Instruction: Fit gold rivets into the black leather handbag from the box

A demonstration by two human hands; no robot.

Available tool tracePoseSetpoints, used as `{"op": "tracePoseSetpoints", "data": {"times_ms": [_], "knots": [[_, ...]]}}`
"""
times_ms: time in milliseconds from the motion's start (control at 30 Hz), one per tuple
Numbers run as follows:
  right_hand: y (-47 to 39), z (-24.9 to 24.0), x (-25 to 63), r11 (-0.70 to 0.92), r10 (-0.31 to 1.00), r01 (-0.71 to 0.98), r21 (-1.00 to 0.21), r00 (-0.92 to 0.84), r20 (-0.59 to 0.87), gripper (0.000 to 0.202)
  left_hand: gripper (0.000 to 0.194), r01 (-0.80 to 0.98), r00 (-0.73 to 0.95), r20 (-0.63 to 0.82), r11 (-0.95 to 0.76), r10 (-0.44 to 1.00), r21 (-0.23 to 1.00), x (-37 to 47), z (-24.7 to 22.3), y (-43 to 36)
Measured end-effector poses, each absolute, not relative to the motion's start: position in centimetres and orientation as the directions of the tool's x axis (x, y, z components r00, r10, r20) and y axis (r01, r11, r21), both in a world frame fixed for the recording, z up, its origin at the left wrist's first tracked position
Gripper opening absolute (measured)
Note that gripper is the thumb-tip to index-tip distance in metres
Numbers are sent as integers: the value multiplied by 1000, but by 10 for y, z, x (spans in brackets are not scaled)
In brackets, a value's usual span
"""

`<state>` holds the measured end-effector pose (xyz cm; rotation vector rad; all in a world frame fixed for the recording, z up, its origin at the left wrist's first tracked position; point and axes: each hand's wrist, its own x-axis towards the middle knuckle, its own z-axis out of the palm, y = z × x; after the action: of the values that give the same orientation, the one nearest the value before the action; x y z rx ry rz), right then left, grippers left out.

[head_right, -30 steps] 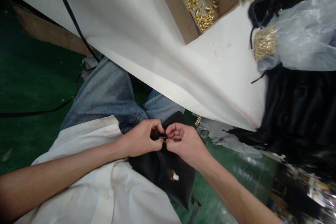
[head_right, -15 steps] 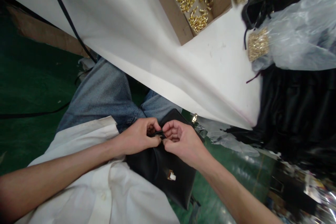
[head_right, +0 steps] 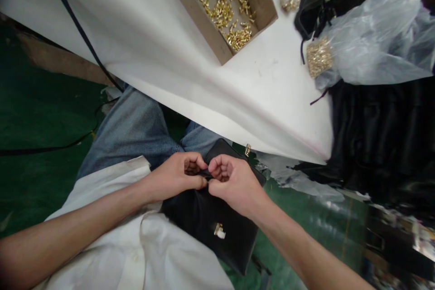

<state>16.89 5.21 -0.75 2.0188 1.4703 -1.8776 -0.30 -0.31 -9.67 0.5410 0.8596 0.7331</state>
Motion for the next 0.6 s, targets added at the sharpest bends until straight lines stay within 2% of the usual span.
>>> {"op": "tracePoseSetpoints", "data": {"times_ms": [100, 267, 600], "knots": [[54, -4, 168, -524, 630, 618, -587, -183, -755, 26, 24, -371, 429, -437, 595, 790, 713, -7, -96, 1], [53, -2, 167, -519, 608, 632, -575, -199, -768, 29, 25, -362, 466, -397, 580, 791, 730, -12, -99, -1], [53, -2, 168, -529, 602, 600, -600, -233, -764, 28, 21, -274, 447, -351, 500, 823, 822, -21, -90, 4]]}}
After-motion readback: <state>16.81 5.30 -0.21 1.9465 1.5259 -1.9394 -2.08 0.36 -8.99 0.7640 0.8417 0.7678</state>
